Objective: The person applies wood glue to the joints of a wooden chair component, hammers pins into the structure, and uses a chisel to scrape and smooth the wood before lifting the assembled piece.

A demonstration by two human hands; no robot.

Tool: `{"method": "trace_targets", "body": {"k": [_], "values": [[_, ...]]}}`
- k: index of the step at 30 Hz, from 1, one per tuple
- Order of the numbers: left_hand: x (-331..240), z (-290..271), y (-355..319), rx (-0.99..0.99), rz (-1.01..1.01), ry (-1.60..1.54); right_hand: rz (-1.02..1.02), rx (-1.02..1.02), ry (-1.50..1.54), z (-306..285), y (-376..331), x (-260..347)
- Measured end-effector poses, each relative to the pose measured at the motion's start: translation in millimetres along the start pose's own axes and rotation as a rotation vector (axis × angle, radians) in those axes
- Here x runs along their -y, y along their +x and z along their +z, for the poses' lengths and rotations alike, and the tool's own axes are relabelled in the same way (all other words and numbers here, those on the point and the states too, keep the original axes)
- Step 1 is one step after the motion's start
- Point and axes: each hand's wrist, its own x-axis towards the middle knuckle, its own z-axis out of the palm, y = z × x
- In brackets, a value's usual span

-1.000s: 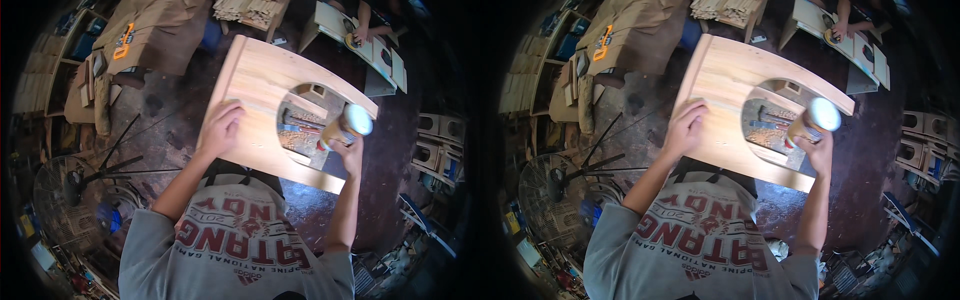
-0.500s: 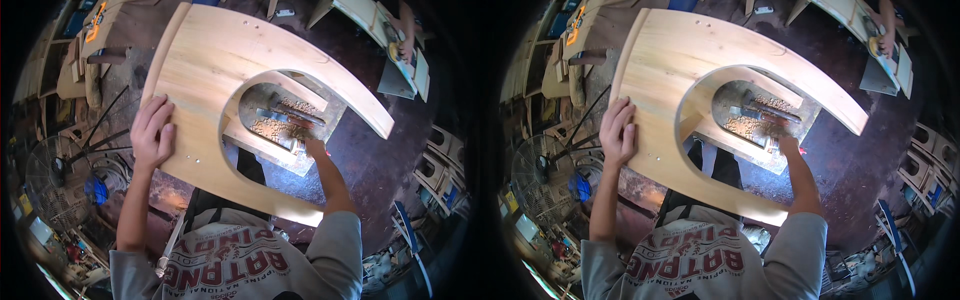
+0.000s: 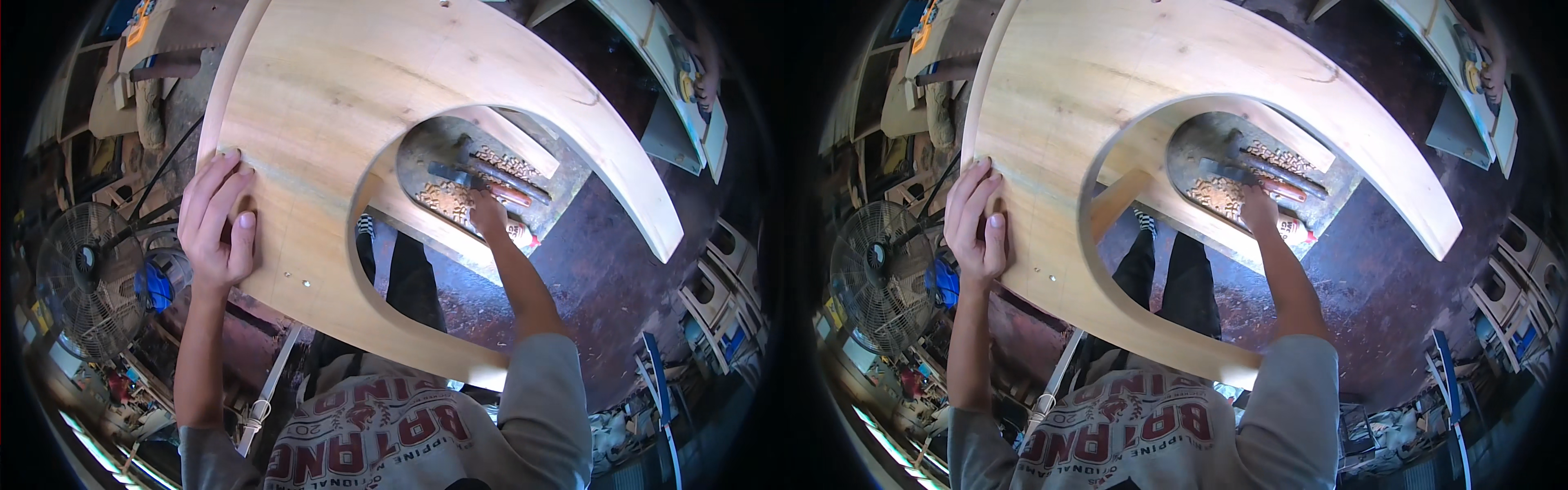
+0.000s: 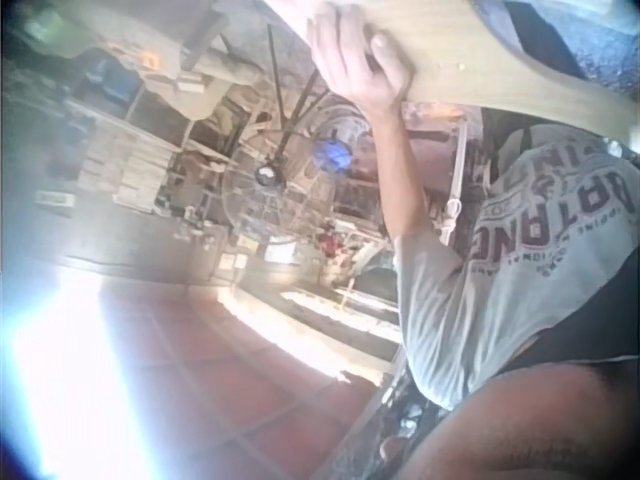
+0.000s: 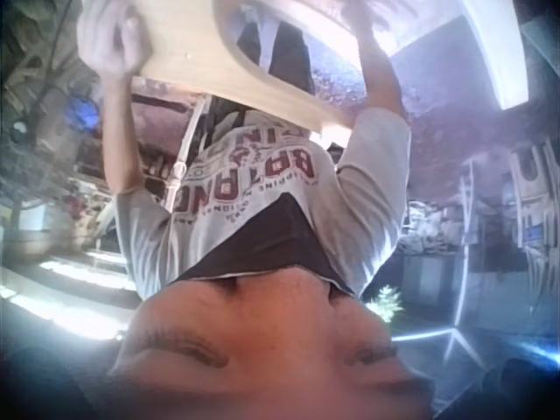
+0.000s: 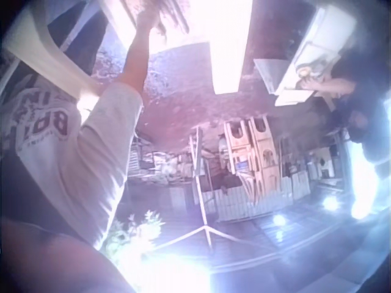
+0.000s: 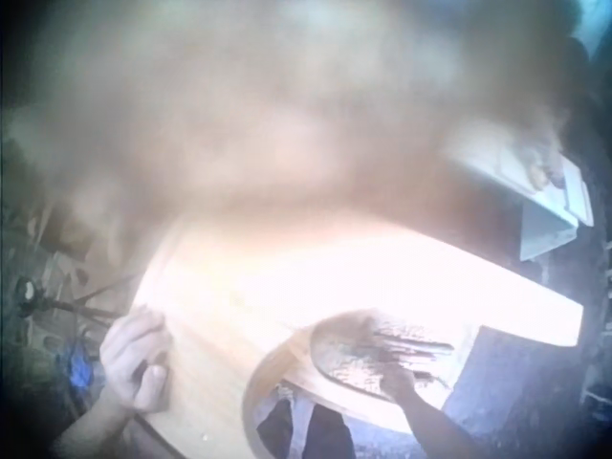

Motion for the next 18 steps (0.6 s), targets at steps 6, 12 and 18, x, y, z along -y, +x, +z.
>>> {"method": "trace_targets", "body": {"k": [6, 12, 18], "values": [[1.7, -0.5, -0.7, 0.008, -0.004, 0.013, 0.02, -0.114, -0.072, 22.8, 4.8, 4.6], [1.3, -1.5, 0.8, 0.009, -0.006, 0.02, 0.116, -0.16, 0.009, 23.8, 0.8, 3.4], [1.3, -1.2, -0.1, 0.003, -0.006, 0.014, 0.158, -0.023, -0.004, 22.2, 10.6, 1.9]]}}
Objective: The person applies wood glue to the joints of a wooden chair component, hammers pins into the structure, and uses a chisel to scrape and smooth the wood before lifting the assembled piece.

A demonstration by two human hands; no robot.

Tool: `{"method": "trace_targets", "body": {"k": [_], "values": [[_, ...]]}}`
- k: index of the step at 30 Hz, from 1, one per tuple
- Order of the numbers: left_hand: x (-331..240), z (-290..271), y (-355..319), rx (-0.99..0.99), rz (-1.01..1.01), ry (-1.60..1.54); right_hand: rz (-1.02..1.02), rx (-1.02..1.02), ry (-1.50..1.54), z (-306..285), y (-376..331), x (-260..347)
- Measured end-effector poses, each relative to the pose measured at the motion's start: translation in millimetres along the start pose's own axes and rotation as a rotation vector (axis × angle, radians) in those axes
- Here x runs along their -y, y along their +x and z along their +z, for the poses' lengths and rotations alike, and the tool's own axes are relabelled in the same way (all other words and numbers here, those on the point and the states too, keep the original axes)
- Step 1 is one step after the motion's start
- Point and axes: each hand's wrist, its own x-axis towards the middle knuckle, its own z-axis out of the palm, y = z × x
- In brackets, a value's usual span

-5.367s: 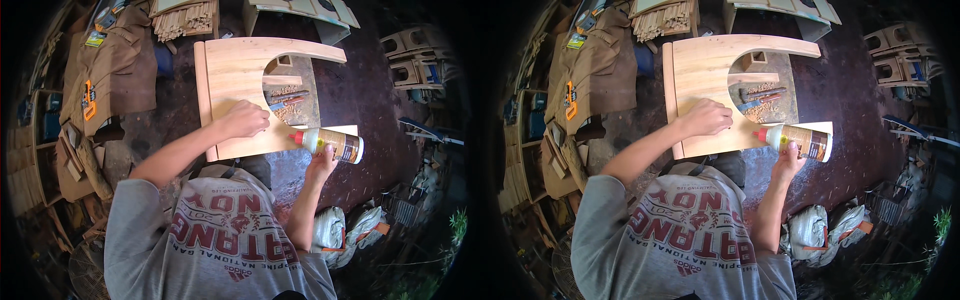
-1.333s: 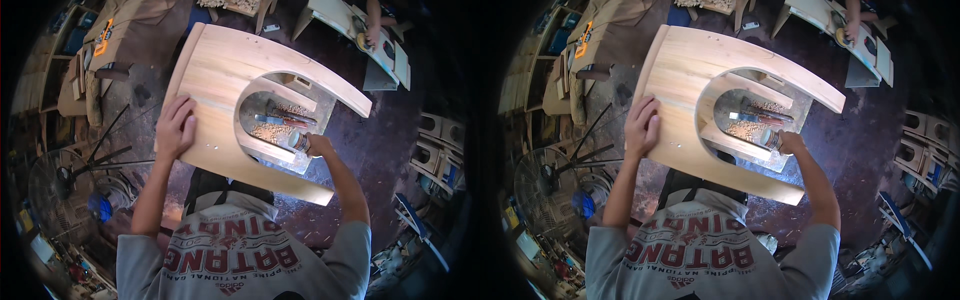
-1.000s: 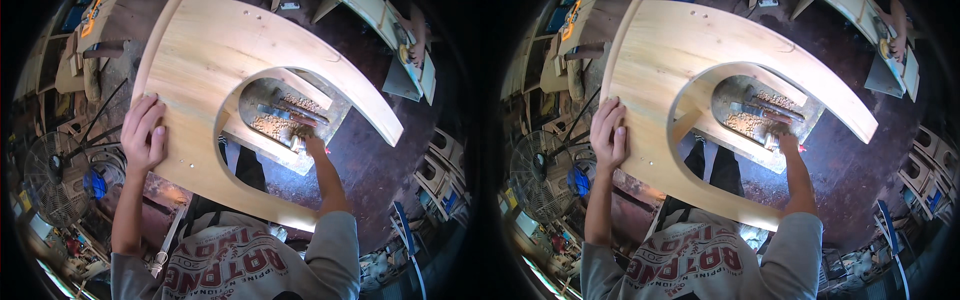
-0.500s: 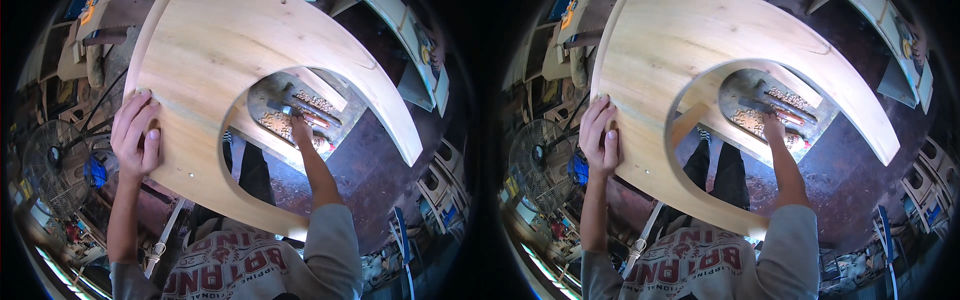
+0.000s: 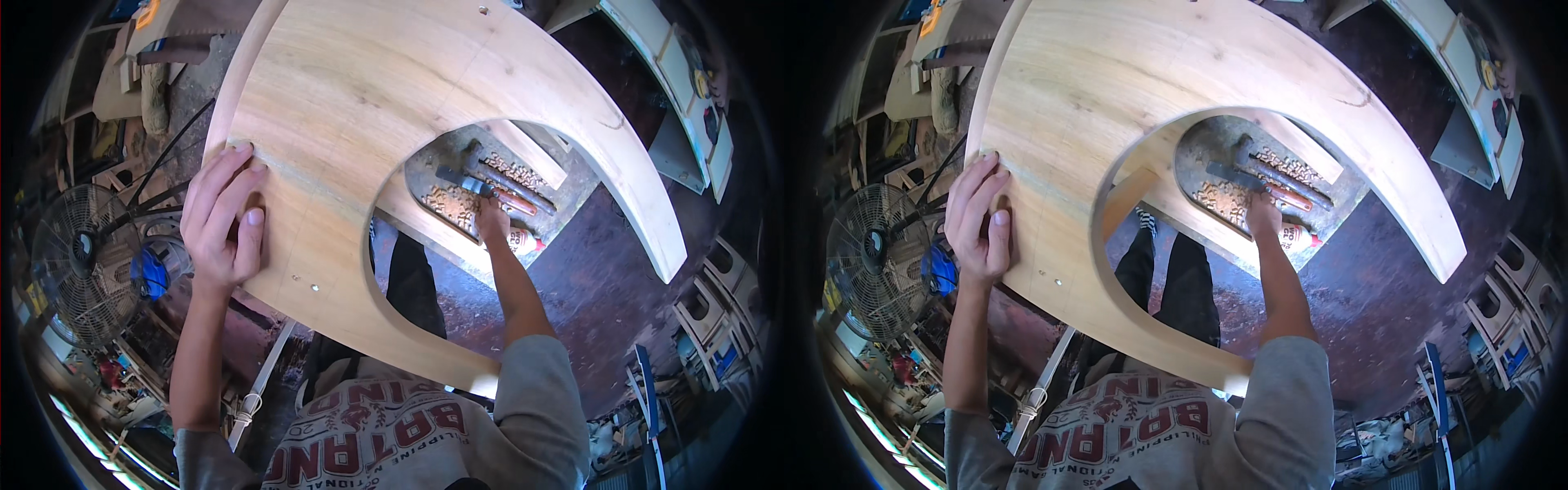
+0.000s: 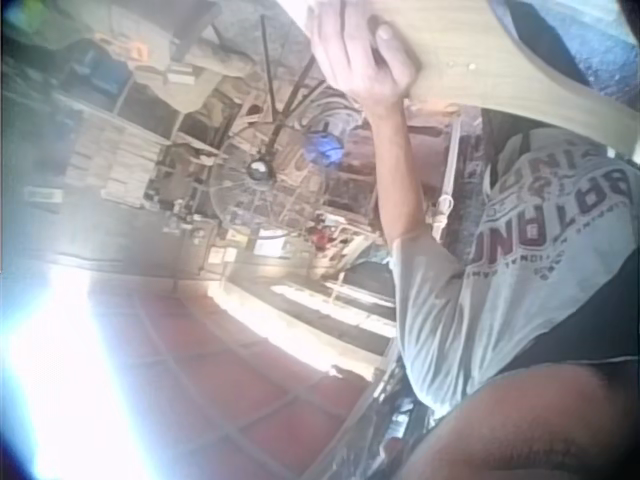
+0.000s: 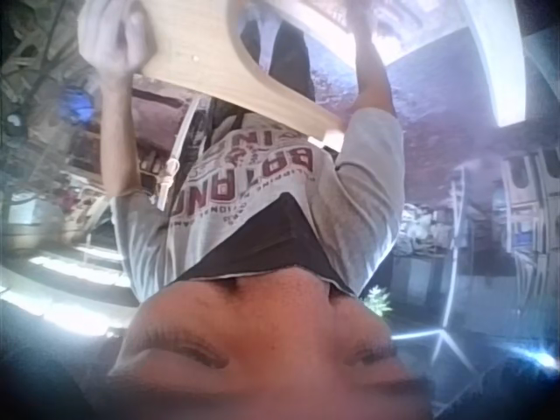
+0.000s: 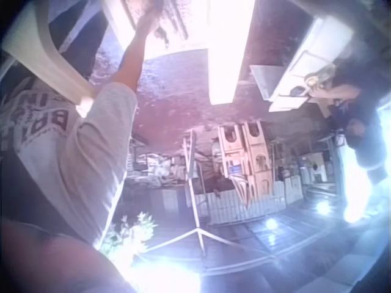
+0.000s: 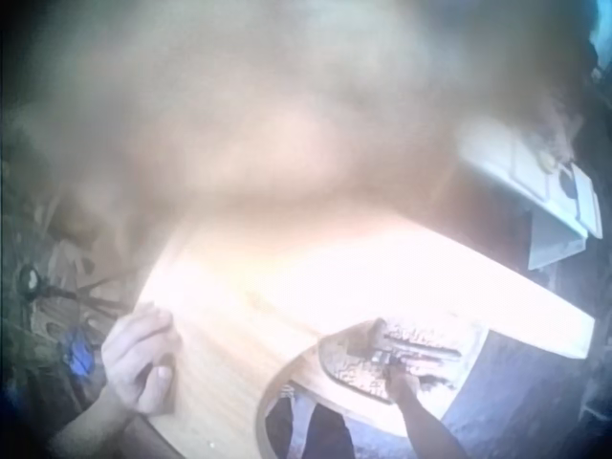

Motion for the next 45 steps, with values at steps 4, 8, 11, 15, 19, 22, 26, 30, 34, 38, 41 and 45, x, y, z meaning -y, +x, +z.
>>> {"method": "trace_targets", "body": {"k": [4, 8, 11, 15, 19, 22, 26, 30, 34, 38, 41, 45], "values": [[-1.1, 0.5, 0.8, -0.011, 0.006, 0.002, 0.019, 0.038, -0.039, -1.2, -0.3, 3.4], [-2.8, -0.1, 2.6, -0.023, 0.006, -0.006, 0.039, 0.047, -0.006, -12.8, -2.6, 4.2], [-2.7, 0.1, -1.7, -0.036, 0.005, -0.014, 0.008, 0.022, 0.059, -33.0, -5.4, 1.8], [1.7, 0.3, -11.4, -0.121, -0.001, -0.022, -0.003, -0.001, 0.267, -82.5, -22.4, 8.8], [-30.5, -2.2, -18.0, -0.321, -0.069, -0.183, 0.005, -0.139, 0.801, -163.0, -82.7, 46.9], [-119.1, 4.8, -35.2, -0.417, -0.559, -0.904, -0.158, -0.014, 1.133, -244.2, -165.4, 73.0], [-207.5, 15.2, -41.4, -0.174, -1.303, -2.032, -0.466, 0.001, 1.357, -324.3, -269.7, 115.5], [-224.1, 12.1, -45.0, -0.04, -1.239, -2.38, -0.755, -0.193, 0.923, -356.0, -320.4, 143.9], [-225.8, 9.7, -55.5, -0.012, -1.146, -2.368, -0.794, -0.267, 0.704, -361.2, -337.3, 160.0], [-226.9, 16.7, -66.6, 0.002, -1.269, -2.322, -0.833, -0.357, 0.483, -357.8, -352.8, 166.8], [-220.3, 16.6, -82.1, 0.059, -1.386, -2.247, -0.857, -0.295, 0.595, -349.1, -339.4, 152.0], [-202.3, -3.7, -123.0, 0.069, -1.507, -2.188, -0.522, -0.252, 0.686, -317.1, -233.4, 94.8]]}}
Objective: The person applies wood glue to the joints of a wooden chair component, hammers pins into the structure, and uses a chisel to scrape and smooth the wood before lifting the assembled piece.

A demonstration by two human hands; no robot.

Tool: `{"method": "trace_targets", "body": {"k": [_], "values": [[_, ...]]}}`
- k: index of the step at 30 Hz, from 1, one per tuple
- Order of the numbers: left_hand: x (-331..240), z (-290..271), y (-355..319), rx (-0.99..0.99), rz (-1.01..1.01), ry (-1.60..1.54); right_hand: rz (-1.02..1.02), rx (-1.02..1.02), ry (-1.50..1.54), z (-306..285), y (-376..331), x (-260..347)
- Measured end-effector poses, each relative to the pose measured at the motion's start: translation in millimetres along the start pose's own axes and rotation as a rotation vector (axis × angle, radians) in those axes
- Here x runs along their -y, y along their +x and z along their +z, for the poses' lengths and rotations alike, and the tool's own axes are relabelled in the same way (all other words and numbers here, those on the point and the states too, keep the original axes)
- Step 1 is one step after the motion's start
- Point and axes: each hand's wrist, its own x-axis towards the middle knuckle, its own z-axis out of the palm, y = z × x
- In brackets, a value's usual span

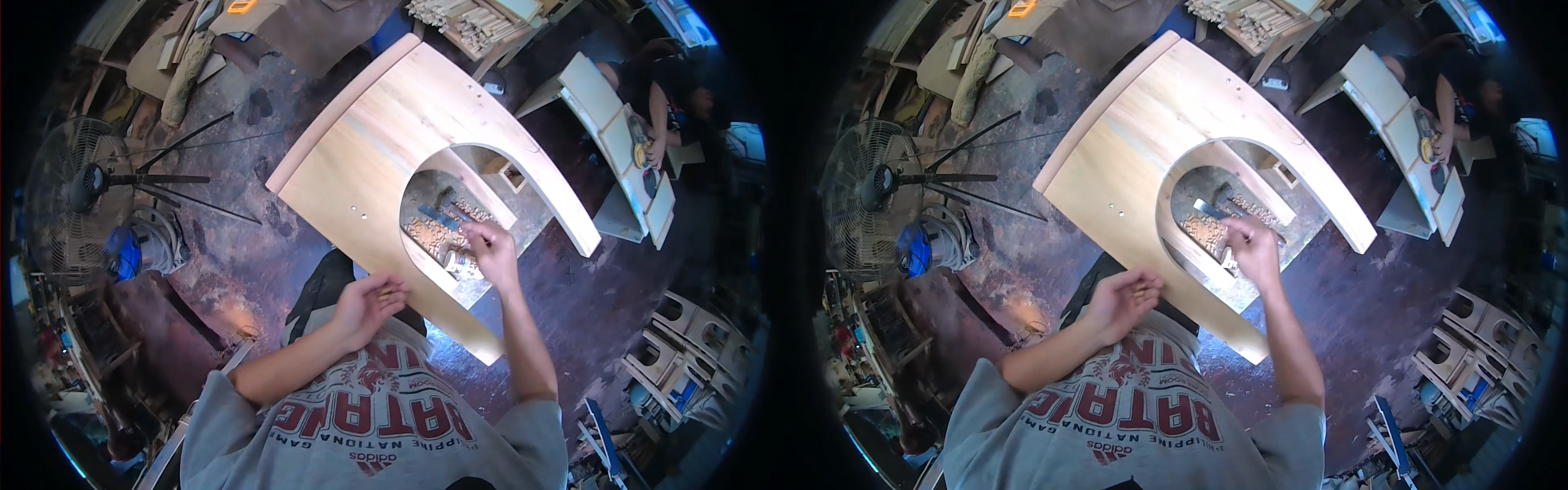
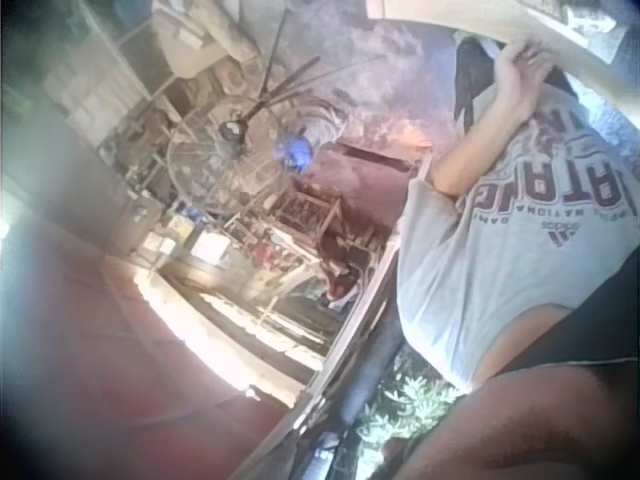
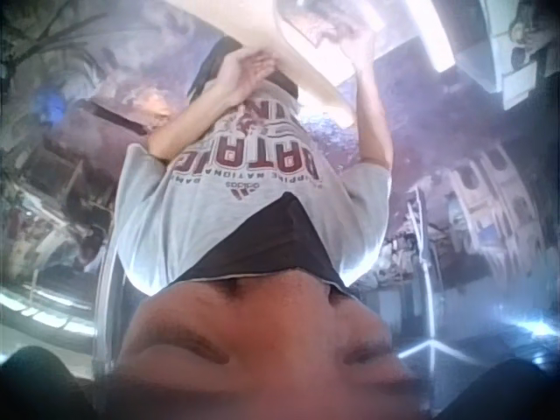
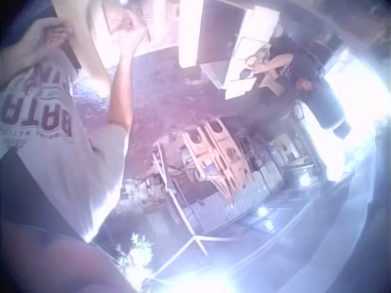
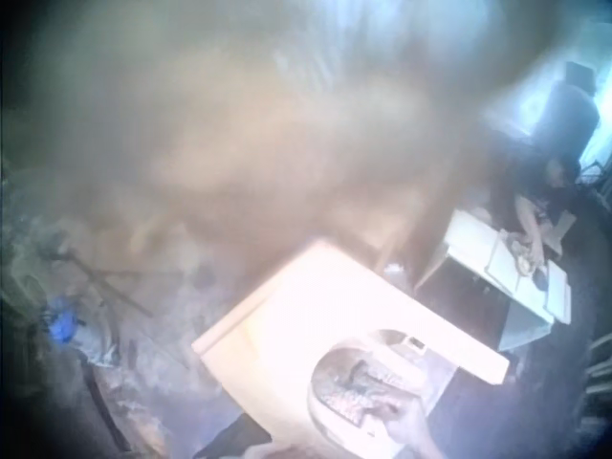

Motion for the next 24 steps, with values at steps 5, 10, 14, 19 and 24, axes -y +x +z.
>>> {"method": "trace_targets", "body": {"k": [5, 10, 14, 19, 24], "values": [[-8.4, -43.0, -46.6, -0.084, 0.187, -0.009, 0.194, 0.311, -0.459, 75.1, 52.8, -190.0], [1.3, -81.6, -66.6, -0.368, 0.328, 0.046, 0.261, 0.435, -0.728, 155.3, 69.3, -299.0], [18.1, -114.4, -77.4, -0.532, 0.324, 0.005, 0.357, 0.29, -0.7, 172.9, 79.2, -323.9], [33.5, -133.5, -81.8, -0.665, 0.297, -0.083, 0.346, 0.31, -0.71, 183.7, 86.6, -329.7], [28.1, -137.1, -72.7, -0.692, 0.295, -0.087, 0.392, 0.366, -0.802, 204.5, 89.3, -340.0]]}}
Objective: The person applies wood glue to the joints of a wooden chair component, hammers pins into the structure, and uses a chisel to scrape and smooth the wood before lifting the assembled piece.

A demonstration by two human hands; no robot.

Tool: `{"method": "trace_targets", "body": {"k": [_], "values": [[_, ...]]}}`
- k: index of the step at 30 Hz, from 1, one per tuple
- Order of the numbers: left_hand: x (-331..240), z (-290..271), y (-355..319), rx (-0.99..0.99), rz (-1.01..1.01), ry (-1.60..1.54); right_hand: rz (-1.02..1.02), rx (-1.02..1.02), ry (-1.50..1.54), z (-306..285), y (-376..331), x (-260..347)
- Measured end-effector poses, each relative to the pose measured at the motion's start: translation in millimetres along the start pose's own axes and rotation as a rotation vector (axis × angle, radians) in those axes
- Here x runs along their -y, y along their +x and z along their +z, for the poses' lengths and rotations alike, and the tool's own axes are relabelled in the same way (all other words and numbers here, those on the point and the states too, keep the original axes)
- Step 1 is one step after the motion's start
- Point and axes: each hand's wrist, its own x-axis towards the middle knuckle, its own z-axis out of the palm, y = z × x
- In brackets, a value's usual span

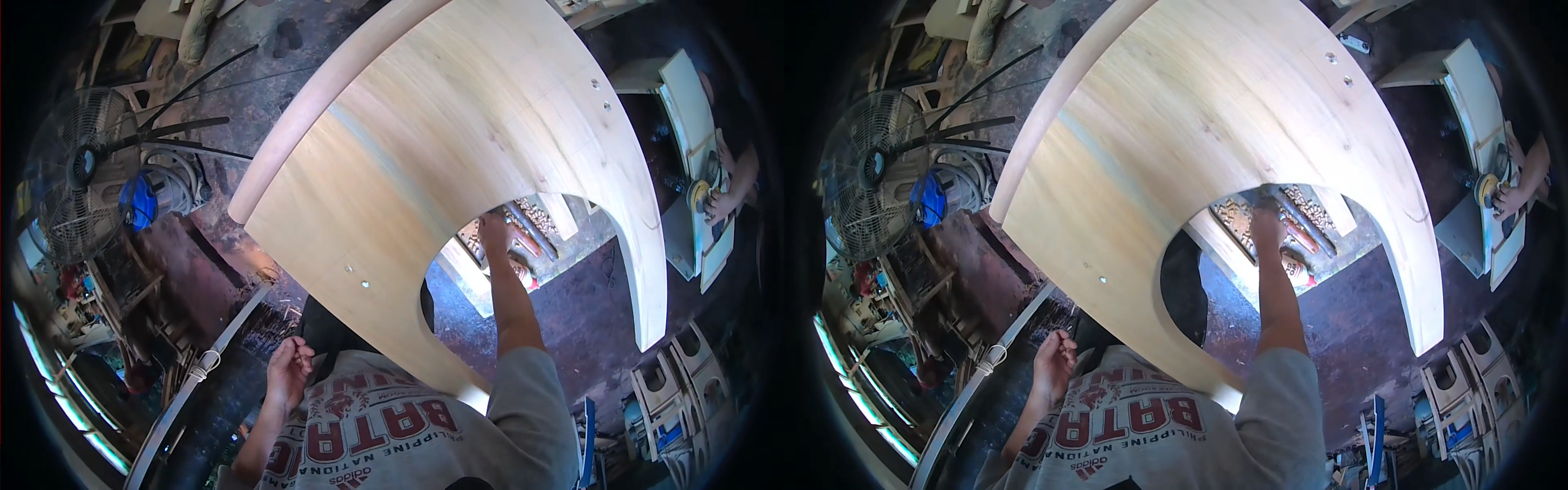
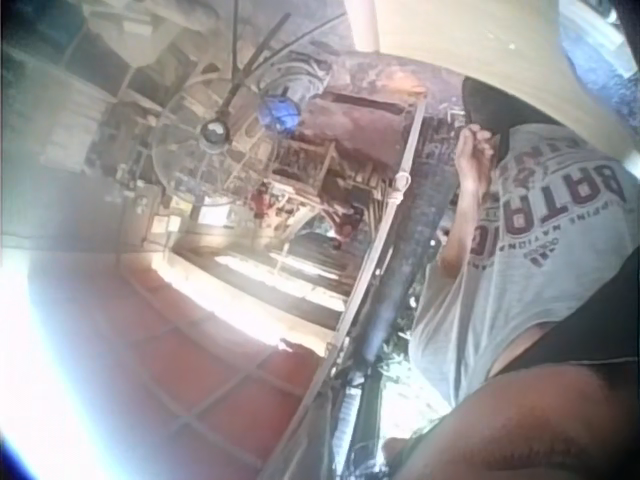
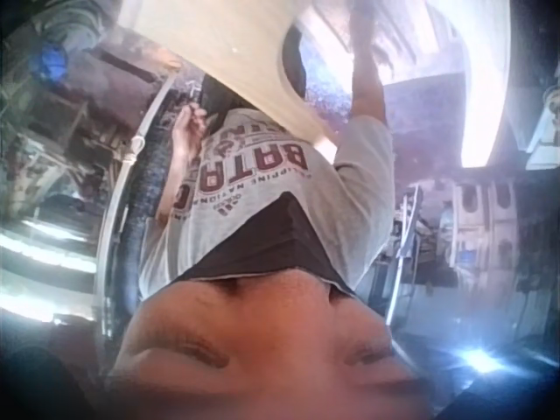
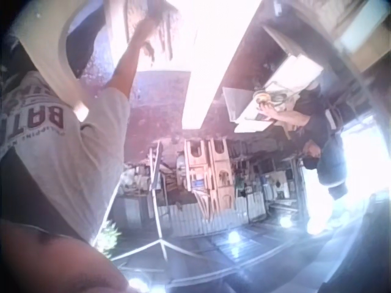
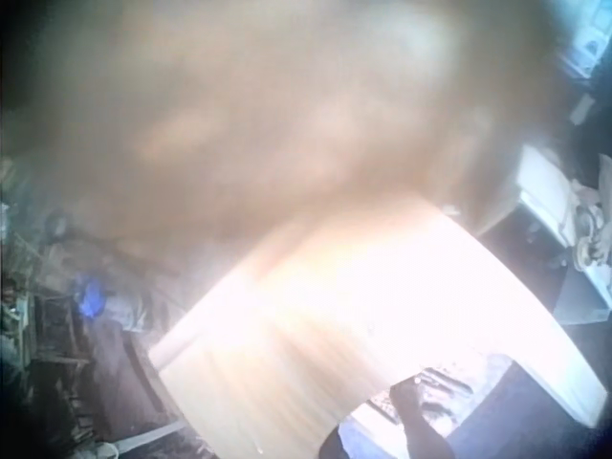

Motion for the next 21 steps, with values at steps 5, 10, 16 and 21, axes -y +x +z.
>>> {"method": "trace_targets", "body": {"k": [5, 10, 16, 21], "values": [[-9.5, -4.0, 8.2, -0.065, 0.03, 0.082, -0.15, -0.096, 0.082, -7.3, -13.6, 6.6], [-14.8, -10.9, 16.6, -0.054, 0.086, 0.076, -0.114, -0.079, 0.672, -98.6, -74.6, 35.3], [-38.9, -6.0, 29.0, 0.281, 0.147, -0.18, -0.145, -0.001, 1.336, -261.4, -195.4, 87.9], [-79.3, 10.7, 45.4, 0.534, 0.077, -0.124, -0.251, -0.028, 1.647, -310.3, -269.0, 143.9]]}}
